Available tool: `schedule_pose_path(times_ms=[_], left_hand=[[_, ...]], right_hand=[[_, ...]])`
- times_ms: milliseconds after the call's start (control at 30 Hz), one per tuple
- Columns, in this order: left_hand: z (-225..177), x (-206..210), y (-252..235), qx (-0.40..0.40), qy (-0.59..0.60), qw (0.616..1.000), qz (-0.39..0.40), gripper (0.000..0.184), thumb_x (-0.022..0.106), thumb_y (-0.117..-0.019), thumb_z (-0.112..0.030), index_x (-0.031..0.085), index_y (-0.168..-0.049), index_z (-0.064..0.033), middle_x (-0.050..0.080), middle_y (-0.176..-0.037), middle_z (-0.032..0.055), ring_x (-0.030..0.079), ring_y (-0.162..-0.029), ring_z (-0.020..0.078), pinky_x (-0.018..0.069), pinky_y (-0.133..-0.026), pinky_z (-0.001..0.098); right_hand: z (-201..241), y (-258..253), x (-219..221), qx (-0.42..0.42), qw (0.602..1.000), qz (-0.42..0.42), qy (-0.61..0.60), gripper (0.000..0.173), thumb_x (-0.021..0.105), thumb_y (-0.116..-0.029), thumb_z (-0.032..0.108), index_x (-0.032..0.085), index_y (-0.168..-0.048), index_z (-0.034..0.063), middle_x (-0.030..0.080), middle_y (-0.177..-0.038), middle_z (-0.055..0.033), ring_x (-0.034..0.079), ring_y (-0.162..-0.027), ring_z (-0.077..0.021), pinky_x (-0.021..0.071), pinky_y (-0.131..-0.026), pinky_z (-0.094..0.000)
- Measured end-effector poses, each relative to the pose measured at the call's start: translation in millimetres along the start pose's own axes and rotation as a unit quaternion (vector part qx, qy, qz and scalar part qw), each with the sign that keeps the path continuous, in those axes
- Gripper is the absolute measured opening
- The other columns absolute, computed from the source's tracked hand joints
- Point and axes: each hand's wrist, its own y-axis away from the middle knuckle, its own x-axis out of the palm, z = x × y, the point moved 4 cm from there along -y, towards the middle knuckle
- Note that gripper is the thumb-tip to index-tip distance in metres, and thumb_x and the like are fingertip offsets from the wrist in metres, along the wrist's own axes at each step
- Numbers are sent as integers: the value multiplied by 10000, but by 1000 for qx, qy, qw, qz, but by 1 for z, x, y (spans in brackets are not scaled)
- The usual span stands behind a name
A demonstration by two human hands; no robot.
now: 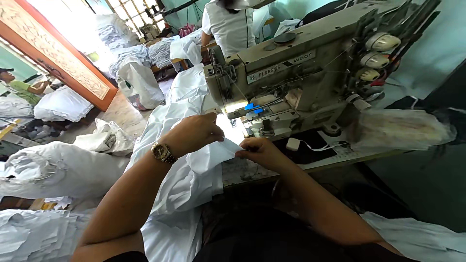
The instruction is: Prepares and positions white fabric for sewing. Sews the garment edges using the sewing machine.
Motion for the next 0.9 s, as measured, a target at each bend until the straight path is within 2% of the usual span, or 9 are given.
schedule_pose_path(times_ms=[200,300,367,467,600,700,800,867,900], left_hand=[[-22,-10,4,87,86,992,-8,230,595,-1023,-257,749,-937,-108,658,-1088,40,655,-895,112,576,-769,298],[-28,-9,4,99,101,990,9,288,571,-1032,-299,715,-896,-90,617,-887,12,595,-760,92,517,-669,264],[-25,-6,3,38,55,997,35,369,514,-1052,-394,687,-897,-107,588,-821,21,606,-735,146,513,-644,350],[-16,-2,1,-30,28,995,93,375,557,-1027,-474,738,-1047,-146,645,-953,45,657,-864,193,550,-755,435],[-19,-14,0,38,63,994,77,220,678,-972,-305,745,-887,-113,595,-888,32,582,-750,130,507,-655,318],[-21,-23,1,83,102,989,72,146,729,-917,-227,722,-862,-92,622,-891,25,590,-731,98,516,-632,268],[-14,-20,-1,92,158,979,85,104,731,-903,-185,721,-924,-84,644,-799,-7,547,-636,52,459,-561,225],[-7,-14,-4,52,125,986,99,103,731,-931,-184,734,-967,-87,665,-771,13,572,-626,99,480,-568,286],[-3,-12,-7,13,55,993,105,96,706,-955,-189,736,-987,-103,689,-838,42,640,-726,170,541,-661,376]], right_hand=[[24,2,1,-29,1000,9,-3,152,744,-942,202,762,-931,51,714,-902,11,635,-741,5,537,-670,-148],[38,1,3,-63,998,24,14,134,747,-937,179,766,-933,46,724,-909,0,656,-754,-5,561,-692,-157],[46,0,5,-82,995,37,39,144,743,-938,190,766,-928,48,719,-888,0,655,-758,-9,562,-701,-166],[53,0,10,-94,993,55,54,151,730,-950,190,757,-935,43,707,-898,-10,645,-753,-12,557,-694,-164],[44,-9,6,-74,994,57,64,117,730,-942,152,760,-958,40,713,-903,-18,648,-748,-20,563,-697,-181],[10,-21,-4,-39,993,0,112,113,740,-935,140,773,-1003,57,729,-965,-50,681,-846,-107,581,-798,-315],[-5,-18,-7,-40,997,0,59,128,753,-927,169,769,-999,64,728,-964,-17,668,-811,-55,579,-753,-241],[-12,-10,-4,-29,999,17,29,146,763,-922,196,764,-977,60,728,-972,-2,646,-810,-15,547,-743,-193],[-18,-7,-4,-21,999,19,30,159,762,-923,202,762,-978,52,727,-987,-9,649,-841,-14,548,-775,-193]])
